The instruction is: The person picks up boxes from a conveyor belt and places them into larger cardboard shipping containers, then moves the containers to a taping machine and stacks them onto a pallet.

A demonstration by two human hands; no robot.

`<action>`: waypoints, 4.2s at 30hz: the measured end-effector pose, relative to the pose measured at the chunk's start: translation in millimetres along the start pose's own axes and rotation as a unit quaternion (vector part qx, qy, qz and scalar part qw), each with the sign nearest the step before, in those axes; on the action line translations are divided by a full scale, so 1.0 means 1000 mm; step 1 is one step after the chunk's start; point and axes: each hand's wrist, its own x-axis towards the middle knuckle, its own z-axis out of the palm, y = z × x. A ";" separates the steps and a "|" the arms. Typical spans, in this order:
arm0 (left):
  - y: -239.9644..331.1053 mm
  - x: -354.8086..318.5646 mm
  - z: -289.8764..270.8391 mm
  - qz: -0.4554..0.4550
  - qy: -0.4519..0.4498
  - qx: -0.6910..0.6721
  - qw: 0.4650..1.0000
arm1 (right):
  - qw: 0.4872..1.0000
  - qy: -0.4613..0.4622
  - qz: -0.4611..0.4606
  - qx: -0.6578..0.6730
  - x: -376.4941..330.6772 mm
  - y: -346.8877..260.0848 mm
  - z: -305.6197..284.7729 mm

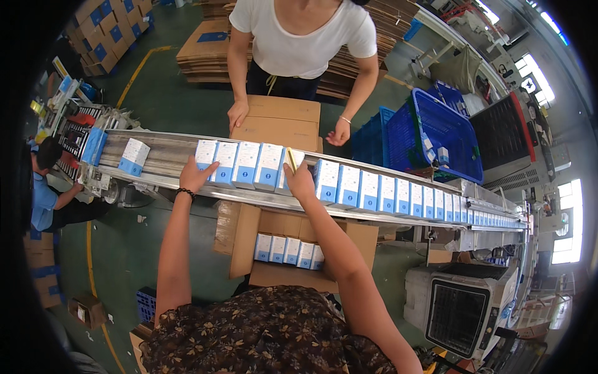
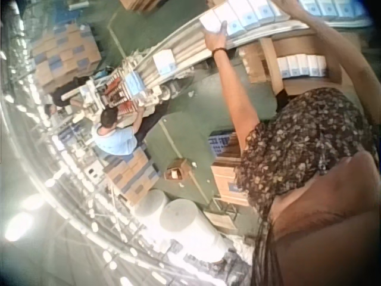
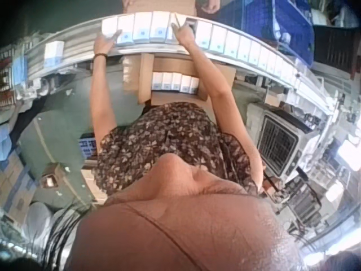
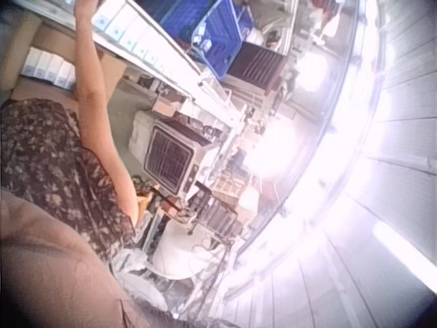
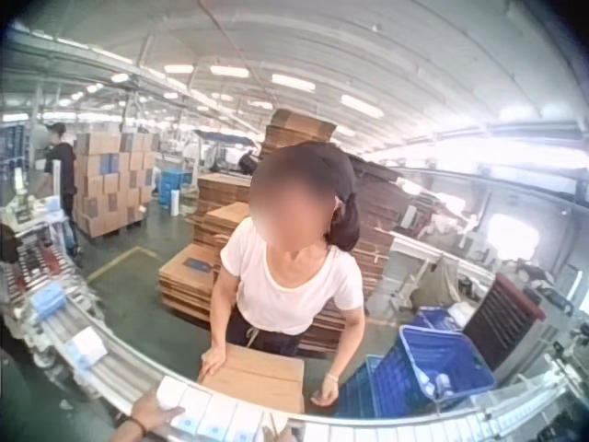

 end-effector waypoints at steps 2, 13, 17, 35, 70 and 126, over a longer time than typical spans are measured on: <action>-0.025 0.010 -0.010 0.023 0.029 -0.079 0.996 | 1.000 0.009 -0.022 0.017 -0.001 -0.015 0.012; 0.032 -0.202 -0.068 0.295 0.196 -0.260 0.898 | 0.950 0.245 -0.175 0.078 -0.221 0.015 -0.116; 0.001 -0.239 0.031 0.271 0.046 -0.158 0.948 | 0.886 0.227 -0.011 0.404 -0.285 0.093 -0.078; -0.003 -0.209 0.198 0.245 -0.415 0.362 0.798 | 0.896 -0.361 0.036 -0.256 -0.240 0.213 -0.008; 0.139 -0.089 0.059 0.257 0.358 0.154 0.885 | 0.991 -0.086 -0.078 0.064 -0.054 0.076 -0.174; 0.197 -0.114 0.163 0.057 0.085 0.016 0.995 | 0.984 0.014 -0.093 0.155 -0.180 0.202 -0.340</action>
